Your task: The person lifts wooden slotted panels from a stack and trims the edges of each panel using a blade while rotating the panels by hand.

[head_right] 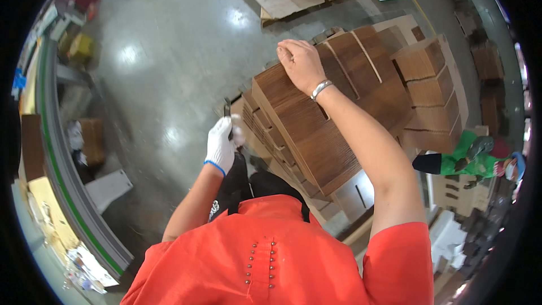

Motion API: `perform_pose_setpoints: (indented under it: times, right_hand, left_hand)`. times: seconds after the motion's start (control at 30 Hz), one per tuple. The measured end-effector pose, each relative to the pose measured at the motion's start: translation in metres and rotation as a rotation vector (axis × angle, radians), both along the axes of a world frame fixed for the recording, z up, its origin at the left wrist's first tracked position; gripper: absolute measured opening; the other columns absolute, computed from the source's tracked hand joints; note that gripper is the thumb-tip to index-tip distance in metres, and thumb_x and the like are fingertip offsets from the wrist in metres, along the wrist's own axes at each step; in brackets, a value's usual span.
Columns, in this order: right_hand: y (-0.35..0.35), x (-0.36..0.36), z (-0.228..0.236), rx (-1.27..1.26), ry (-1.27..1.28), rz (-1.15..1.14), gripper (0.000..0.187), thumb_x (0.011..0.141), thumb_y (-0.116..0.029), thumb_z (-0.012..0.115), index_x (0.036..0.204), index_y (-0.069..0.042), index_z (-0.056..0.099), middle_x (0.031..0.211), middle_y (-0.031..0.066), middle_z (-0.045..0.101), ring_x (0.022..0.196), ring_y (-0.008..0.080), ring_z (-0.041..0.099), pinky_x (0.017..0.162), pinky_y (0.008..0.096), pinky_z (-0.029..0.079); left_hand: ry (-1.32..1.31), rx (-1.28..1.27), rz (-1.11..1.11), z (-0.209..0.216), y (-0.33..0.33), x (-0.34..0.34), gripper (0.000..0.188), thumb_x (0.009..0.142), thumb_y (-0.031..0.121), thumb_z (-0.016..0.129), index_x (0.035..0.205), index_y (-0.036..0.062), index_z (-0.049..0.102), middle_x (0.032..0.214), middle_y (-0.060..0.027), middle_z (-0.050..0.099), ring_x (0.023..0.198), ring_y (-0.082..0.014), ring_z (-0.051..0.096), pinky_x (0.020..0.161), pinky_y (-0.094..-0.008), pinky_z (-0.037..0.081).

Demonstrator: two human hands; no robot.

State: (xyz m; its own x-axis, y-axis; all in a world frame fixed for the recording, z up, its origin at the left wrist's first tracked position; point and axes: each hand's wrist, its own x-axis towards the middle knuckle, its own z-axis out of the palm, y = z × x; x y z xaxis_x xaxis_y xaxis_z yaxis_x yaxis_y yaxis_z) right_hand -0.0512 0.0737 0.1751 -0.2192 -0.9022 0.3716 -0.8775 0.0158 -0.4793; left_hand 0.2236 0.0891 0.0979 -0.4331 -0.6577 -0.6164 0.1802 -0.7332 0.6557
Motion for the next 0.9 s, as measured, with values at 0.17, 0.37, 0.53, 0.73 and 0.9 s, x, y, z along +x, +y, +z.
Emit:
perform_pose_setpoints:
  times: [0.17, 0.37, 0.53, 0.73, 0.9]
  right_hand:
    - [0.078, -0.008, 0.031, -0.145, -0.081, -0.124, 0.023, 0.086, -0.013, 0.065, 0.104, 0.0, 0.069, 0.113, 0.0167, 0.067, 0.107, 0.0333, 0.06, 0.096, 0.04, 0.047]
    - [0.236, -0.036, 0.039, -0.306, -0.13, -0.732, 0.017, 0.086, -0.004, 0.062, 0.102, -0.002, 0.068, 0.108, 0.0126, 0.068, 0.104, 0.0305, 0.061, 0.092, 0.0377, 0.049]
    - [0.293, 0.076, 0.071, -0.064, -0.87, -0.628, 0.009, 0.089, -0.003, 0.059, 0.092, -0.001, 0.068, 0.087, 0.0025, 0.066, 0.077, 0.0072, 0.059, 0.069, 0.0234, 0.048]
    - [0.263, 0.158, 0.062, -0.247, -1.829, -0.221, 0.042, 0.101, -0.024, 0.049, 0.131, 0.007, 0.054, 0.127, 0.0151, 0.061, 0.117, 0.0228, 0.059, 0.102, 0.0374, 0.046]
    - [0.245, 0.159, 0.067, -0.331, -1.969, -0.034, 0.04, 0.102, -0.021, 0.045, 0.131, 0.005, 0.053, 0.131, 0.0163, 0.058, 0.116, 0.0269, 0.06, 0.099, 0.0407, 0.049]
  left_hand:
    - [-0.084, -0.012, -0.103, 0.024, 0.023, 0.025, 0.024, 0.1, 0.026, 0.052, 0.103, 0.0047, 0.063, 0.072, -0.0015, 0.052, 0.056, -0.0107, 0.048, 0.055, -0.0252, 0.045]
    - [-0.106, -0.014, -0.064, 0.058, 0.038, 0.032, 0.026, 0.102, 0.024, 0.046, 0.104, 0.0045, 0.062, 0.073, -0.004, 0.058, 0.057, -0.0136, 0.053, 0.054, -0.0277, 0.046]
    - [-0.097, -0.462, -0.537, 0.132, 0.066, 0.005, 0.03, 0.103, 0.024, 0.043, 0.098, 0.0015, 0.062, 0.072, -0.0055, 0.06, 0.06, -0.0138, 0.055, 0.056, -0.027, 0.045]
    - [0.287, 0.148, -0.854, 0.157, 0.101, -0.032, 0.026, 0.101, 0.03, 0.052, 0.096, 0.0064, 0.063, 0.079, -0.0028, 0.061, 0.067, -0.014, 0.056, 0.063, -0.0274, 0.047]
    - [0.386, 0.193, -1.025, 0.143, 0.078, -0.032, 0.028, 0.099, 0.036, 0.055, 0.097, 0.009, 0.062, 0.083, -0.0017, 0.061, 0.071, -0.0164, 0.058, 0.068, -0.0331, 0.05]
